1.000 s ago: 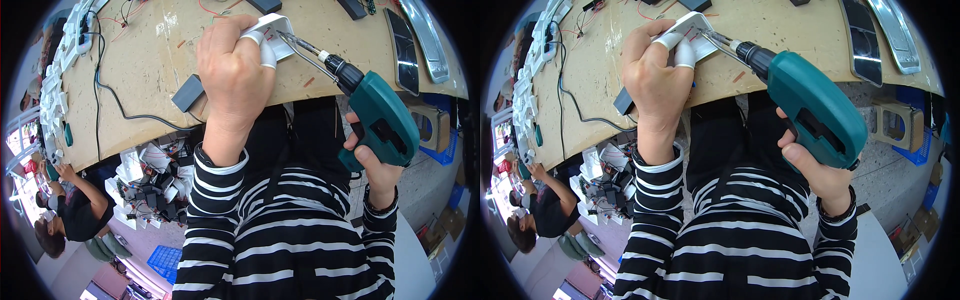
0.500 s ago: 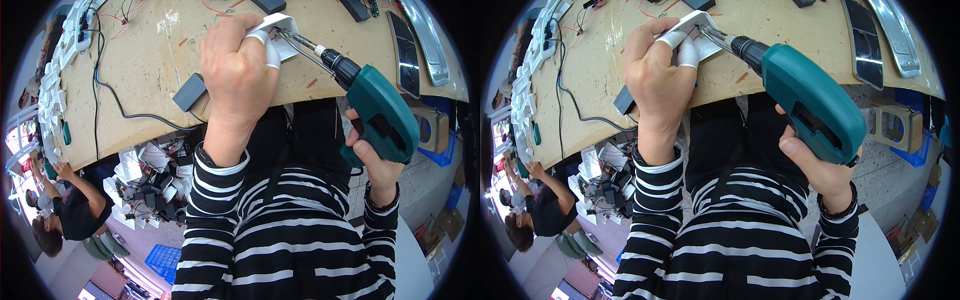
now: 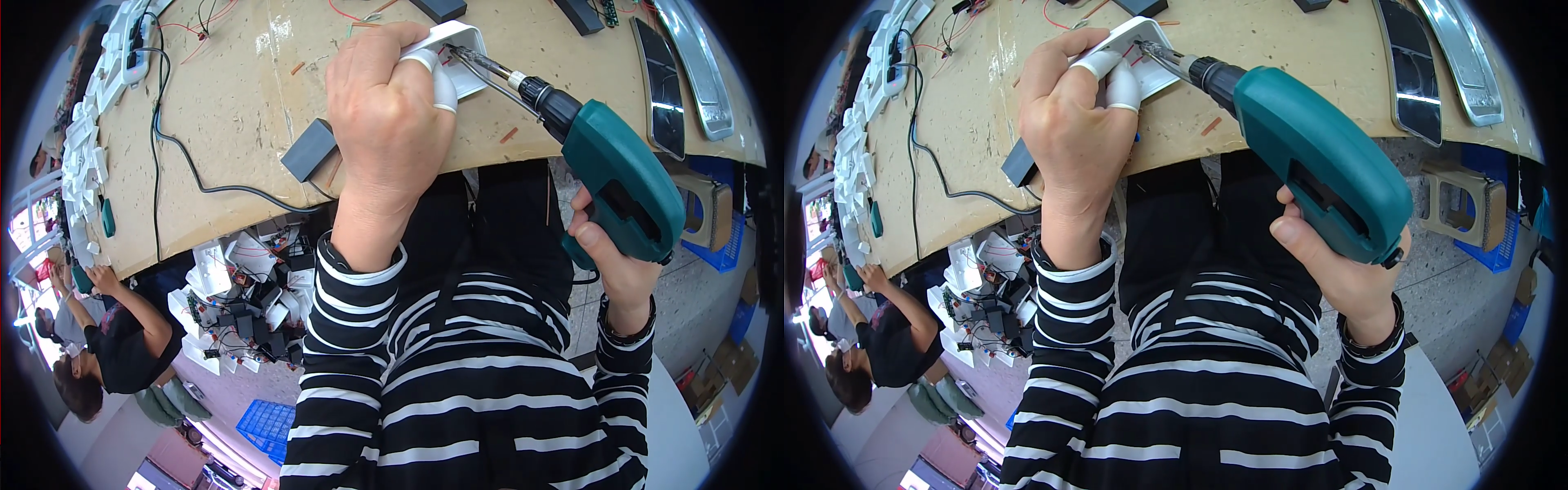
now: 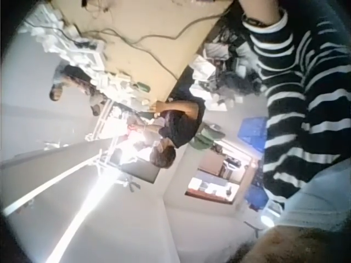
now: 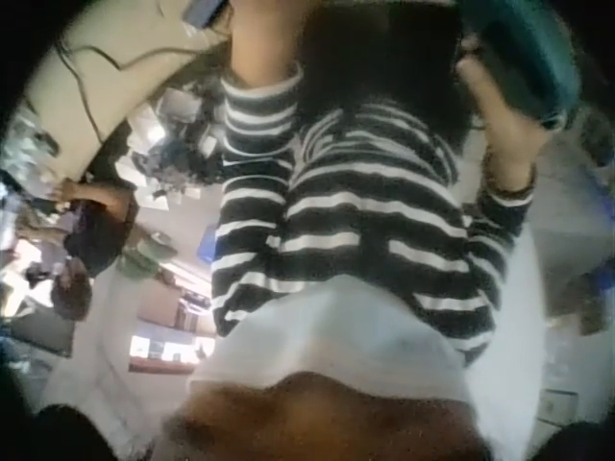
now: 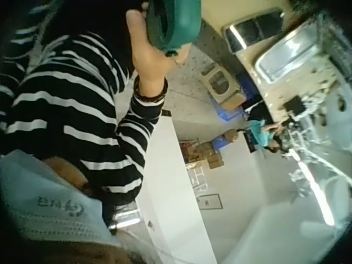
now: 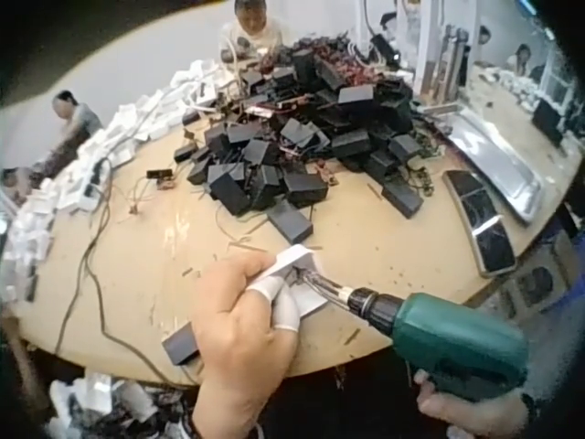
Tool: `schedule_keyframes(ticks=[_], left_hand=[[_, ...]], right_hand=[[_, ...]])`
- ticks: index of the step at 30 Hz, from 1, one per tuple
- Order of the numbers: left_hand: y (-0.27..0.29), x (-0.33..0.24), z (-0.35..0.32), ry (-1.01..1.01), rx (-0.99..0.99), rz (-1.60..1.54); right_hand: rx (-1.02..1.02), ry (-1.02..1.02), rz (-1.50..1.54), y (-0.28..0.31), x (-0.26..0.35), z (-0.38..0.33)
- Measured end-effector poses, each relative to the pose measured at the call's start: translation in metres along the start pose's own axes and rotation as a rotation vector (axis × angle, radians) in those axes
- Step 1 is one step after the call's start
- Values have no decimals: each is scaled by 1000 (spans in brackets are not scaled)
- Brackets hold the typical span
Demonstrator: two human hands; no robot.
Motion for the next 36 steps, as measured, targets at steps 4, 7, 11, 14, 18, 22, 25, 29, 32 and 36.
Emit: schedule_keyframes(ticks=[4,7,11,14,18,22,25,29,32,36], left_hand=[[0,0,0,-1,15,-7],[0,0,0,-5,8,-3],[0,0,0,-8,3,-9],[0,1,0,9,10,-17],[0,0,0,3,11,-10],[-1,0,0,3,8,-11],[0,1,0,12,5,-11],[0,1,0,9,4,-4],[0,1,0,3,3,-4],[0,1,0,15,11,2]], right_hand=[[2,43,19,-2,7,2],[42,64,-45,-2,8,1],[41,49,-79,-3,10,2],[30,52,-83,-2,10,1],[4,25,-105,0,6,-1],[-6,21,-39,-2,4,-2],[-1,23,-17,-3,5,-2],[7,34,3,-4,7,-2],[-33,19,51,-3,8,-3],[-77,-8,112,-1,8,-3]])
Point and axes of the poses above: each hand's wrist, its own z-axis towards the middle knuckle, its own y-axis out of the back of the hand, x = y × z, the point moved 9 cm from there along z, towards the middle knuckle, and after that the axes turned 14 degrees about -z, right-handed, at the moved point
